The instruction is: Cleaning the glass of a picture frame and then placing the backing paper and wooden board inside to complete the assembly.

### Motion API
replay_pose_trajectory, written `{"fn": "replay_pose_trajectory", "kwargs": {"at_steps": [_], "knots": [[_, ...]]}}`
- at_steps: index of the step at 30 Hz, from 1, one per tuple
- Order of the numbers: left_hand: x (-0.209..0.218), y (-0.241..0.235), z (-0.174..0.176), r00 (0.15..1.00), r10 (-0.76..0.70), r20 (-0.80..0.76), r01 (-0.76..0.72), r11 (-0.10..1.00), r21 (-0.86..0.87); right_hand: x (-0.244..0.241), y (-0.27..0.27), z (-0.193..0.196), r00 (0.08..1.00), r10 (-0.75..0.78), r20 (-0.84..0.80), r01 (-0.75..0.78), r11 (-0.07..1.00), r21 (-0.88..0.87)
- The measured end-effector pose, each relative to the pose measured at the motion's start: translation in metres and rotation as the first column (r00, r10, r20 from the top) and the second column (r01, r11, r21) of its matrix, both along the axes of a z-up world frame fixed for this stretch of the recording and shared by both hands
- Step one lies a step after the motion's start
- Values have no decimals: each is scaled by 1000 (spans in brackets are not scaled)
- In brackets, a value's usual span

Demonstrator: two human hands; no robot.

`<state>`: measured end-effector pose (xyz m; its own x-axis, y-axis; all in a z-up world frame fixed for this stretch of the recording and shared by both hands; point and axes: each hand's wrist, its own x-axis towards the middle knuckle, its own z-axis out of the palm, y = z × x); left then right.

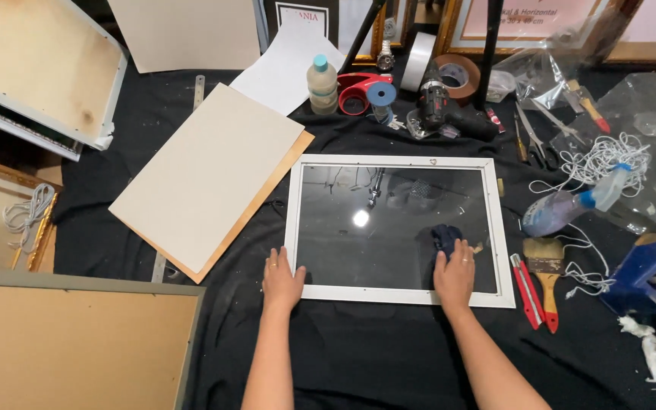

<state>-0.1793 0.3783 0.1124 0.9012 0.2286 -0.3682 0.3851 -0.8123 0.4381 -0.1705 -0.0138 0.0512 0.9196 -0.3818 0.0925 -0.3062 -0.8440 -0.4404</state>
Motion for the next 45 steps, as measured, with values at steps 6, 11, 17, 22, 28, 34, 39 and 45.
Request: {"fn": "replay_pose_trajectory", "kwargs": {"at_steps": [6, 11, 17, 22, 28, 34, 39, 45], "knots": [[20, -15, 23, 988, -63, -138, 54, 996, -69, 28, 125, -5, 975, 199, 104, -182, 972, -150], [22, -23, 32, 949, -174, -264, 167, 985, -47, 34, 237, -1, 904, 422, 66, -410, 901, -144], [19, -20, 21, 922, -235, -307, 251, 968, 13, 35, 236, -25, 695, 718, -12, -706, 680, -198], [19, -19, 18, 931, -228, -285, 244, 970, 21, 21, 98, -11, 761, 641, -102, -645, 730, -225], [20, -19, 11, 950, -193, -246, 206, 978, 28, -33, -98, -13, 975, 220, 36, -186, 894, -408], [33, 11, -21, 981, 195, -20, -192, 933, -305, -29, -79, -18, 990, 62, 127, -20, 951, -309], [31, 31, -31, 884, 421, -205, -462, 719, -520, -17, 42, 15, 972, 226, 68, -210, 959, -188], [36, 22, -40, 970, 143, -197, -201, 927, -316, 21, 181, 14, 905, 426, -22, -426, 902, -62]]}}
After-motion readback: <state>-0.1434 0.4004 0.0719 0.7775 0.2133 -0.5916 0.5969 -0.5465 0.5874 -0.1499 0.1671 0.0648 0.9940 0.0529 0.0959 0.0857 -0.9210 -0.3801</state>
